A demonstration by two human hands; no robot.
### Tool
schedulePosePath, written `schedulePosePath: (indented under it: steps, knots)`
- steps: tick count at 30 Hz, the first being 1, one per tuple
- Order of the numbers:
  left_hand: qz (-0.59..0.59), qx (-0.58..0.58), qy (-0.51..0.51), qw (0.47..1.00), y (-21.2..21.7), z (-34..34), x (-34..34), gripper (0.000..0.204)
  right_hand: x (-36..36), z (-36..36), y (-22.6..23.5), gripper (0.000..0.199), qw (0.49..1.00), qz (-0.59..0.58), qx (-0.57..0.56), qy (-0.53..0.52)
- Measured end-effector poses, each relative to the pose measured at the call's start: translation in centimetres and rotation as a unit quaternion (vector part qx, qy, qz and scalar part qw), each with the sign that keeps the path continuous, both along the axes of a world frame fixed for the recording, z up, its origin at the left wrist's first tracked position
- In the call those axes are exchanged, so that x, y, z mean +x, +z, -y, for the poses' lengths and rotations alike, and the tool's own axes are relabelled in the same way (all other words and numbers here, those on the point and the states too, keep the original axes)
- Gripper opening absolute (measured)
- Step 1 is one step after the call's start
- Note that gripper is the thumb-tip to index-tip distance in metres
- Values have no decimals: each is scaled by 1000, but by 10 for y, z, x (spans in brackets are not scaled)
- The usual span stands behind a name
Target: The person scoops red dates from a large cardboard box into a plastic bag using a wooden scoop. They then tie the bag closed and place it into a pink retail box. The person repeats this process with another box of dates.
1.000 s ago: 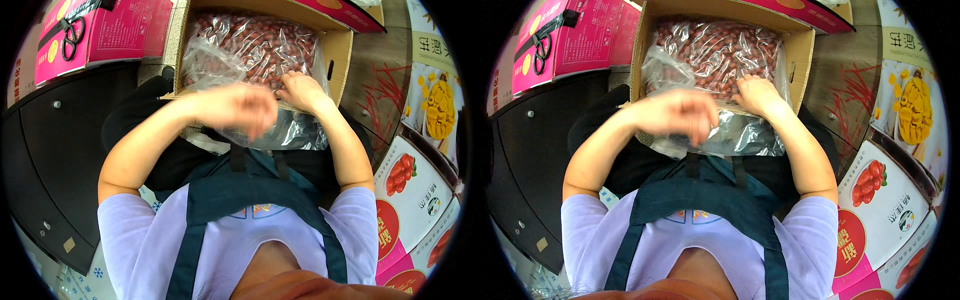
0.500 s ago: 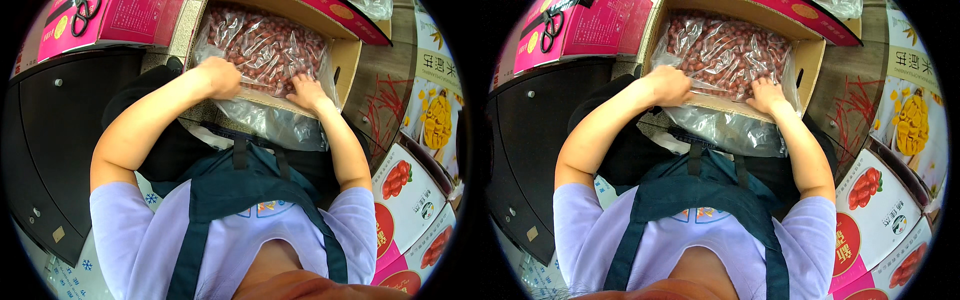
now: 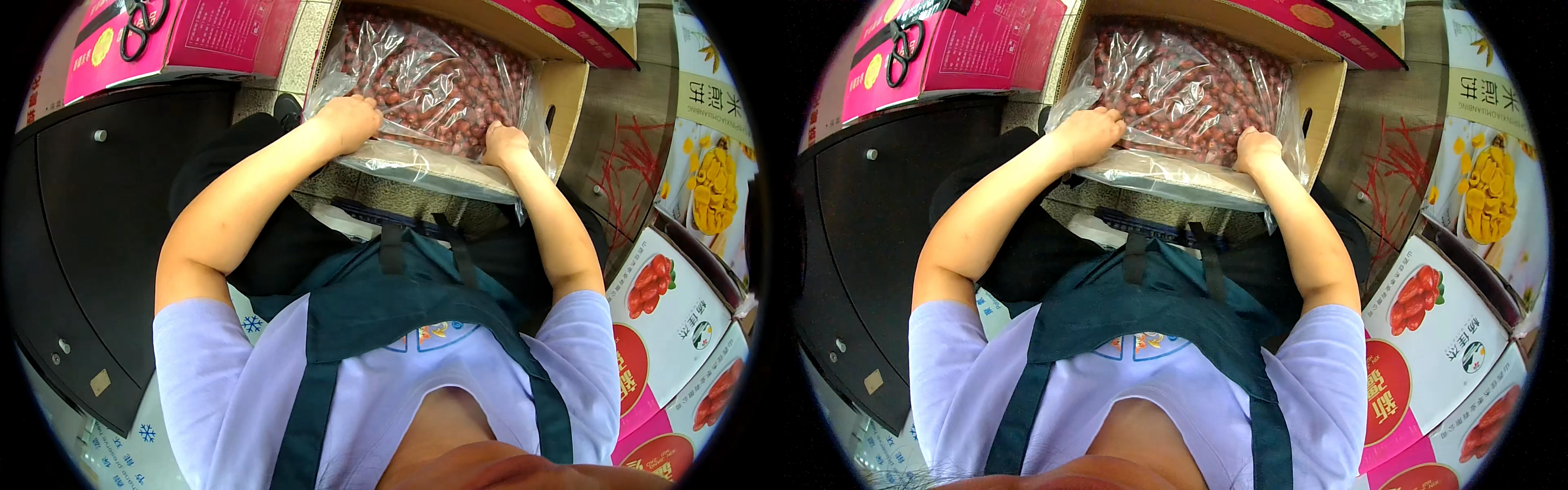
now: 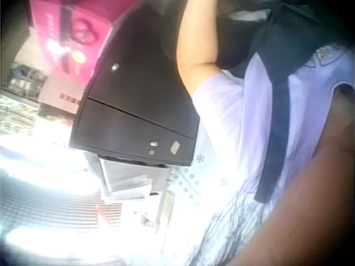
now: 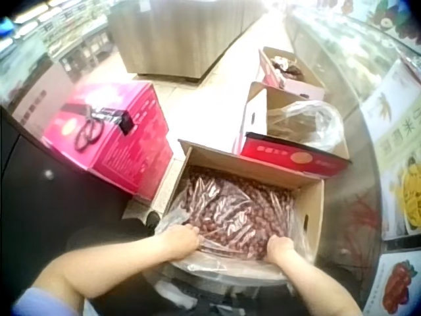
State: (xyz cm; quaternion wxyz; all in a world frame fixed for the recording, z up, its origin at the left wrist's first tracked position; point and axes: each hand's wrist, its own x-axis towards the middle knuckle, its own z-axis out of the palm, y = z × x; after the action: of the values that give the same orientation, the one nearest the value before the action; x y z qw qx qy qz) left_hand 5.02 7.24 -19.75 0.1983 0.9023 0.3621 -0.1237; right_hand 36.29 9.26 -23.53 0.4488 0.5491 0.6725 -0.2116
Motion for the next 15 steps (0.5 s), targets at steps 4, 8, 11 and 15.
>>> schedulePosePath:
  steps: [4,8,11,15]
  knots:
    - [-79,-112,68,988,7,-11,1,28,19,3,-21,42,1000,-16,-2,24]
    - [-82,-114,97,985,-1,-8,-3,44,-8,-20,45,26,997,-57,-32,51]
    - [-72,-111,128,983,2,-7,-1,66,17,-50,101,24,941,-289,153,-86]
    - [-56,-59,149,985,3,-7,2,89,115,-73,147,25,698,-354,568,-254]
